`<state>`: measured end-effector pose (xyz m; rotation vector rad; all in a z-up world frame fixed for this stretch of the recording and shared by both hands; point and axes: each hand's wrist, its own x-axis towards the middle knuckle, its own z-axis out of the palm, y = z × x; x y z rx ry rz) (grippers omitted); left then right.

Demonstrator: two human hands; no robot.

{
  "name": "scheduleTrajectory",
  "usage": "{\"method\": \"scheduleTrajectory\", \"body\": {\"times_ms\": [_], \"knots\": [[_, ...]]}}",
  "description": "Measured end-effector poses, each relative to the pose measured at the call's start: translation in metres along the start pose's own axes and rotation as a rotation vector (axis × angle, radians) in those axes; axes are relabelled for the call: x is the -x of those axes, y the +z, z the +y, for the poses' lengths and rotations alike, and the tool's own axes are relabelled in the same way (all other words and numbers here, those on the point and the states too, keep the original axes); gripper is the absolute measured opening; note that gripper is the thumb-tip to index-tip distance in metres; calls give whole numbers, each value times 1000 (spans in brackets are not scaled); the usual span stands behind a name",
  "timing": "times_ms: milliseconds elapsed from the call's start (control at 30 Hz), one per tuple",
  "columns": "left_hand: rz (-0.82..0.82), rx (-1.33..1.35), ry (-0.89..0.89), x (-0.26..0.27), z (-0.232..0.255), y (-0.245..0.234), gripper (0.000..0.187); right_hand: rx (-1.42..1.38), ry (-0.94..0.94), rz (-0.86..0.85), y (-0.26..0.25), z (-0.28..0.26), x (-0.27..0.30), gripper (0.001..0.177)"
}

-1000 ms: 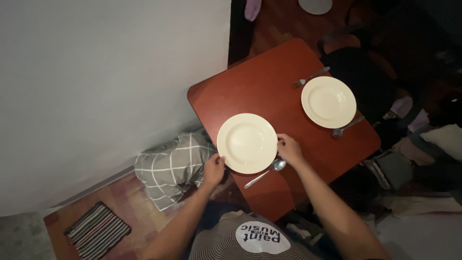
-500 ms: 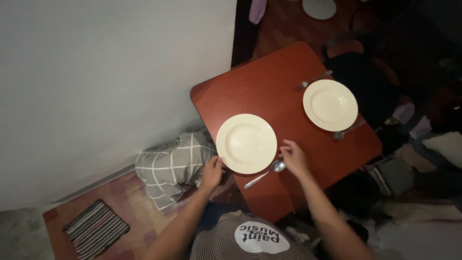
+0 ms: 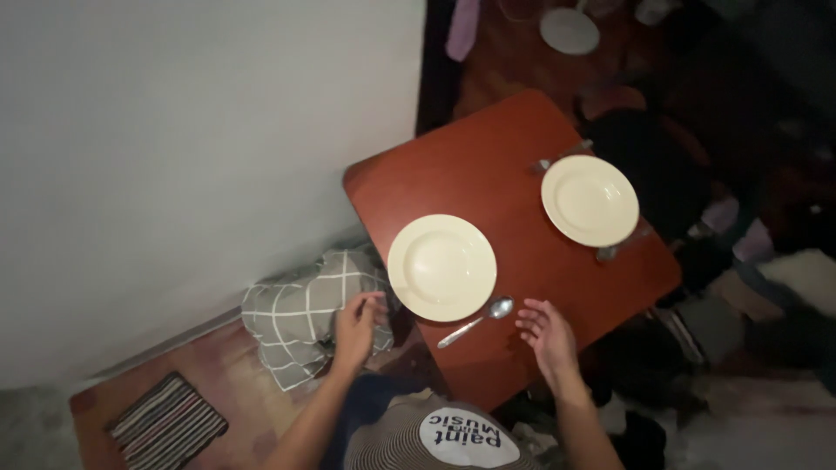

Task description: Setting a small dining table with plates, spoons, forks, and cups.

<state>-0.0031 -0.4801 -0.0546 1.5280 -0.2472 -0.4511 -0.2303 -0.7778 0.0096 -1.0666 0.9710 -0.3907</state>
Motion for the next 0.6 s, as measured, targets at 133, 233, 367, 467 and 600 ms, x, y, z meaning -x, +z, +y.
{"method": "scheduleTrajectory", "body": {"times_ms": [133,233,367,467,600], "knots": [[20,204,-108,7,43,5,31,-31,-59,-162,38,-35,-2,48],[96,197,-67,21,73,-1,32,-21,-135,-320,85,-70,8,48],[164,272,-22,37,93,-21,34,70,-246,-569,142,-90,1,47],[249,293,14,59,104,-53,34,84,-260,-755,194,-84,8,45],[404,398,107,99,113,-95,35,72,-197,-950,258,-63,26,43]]}}
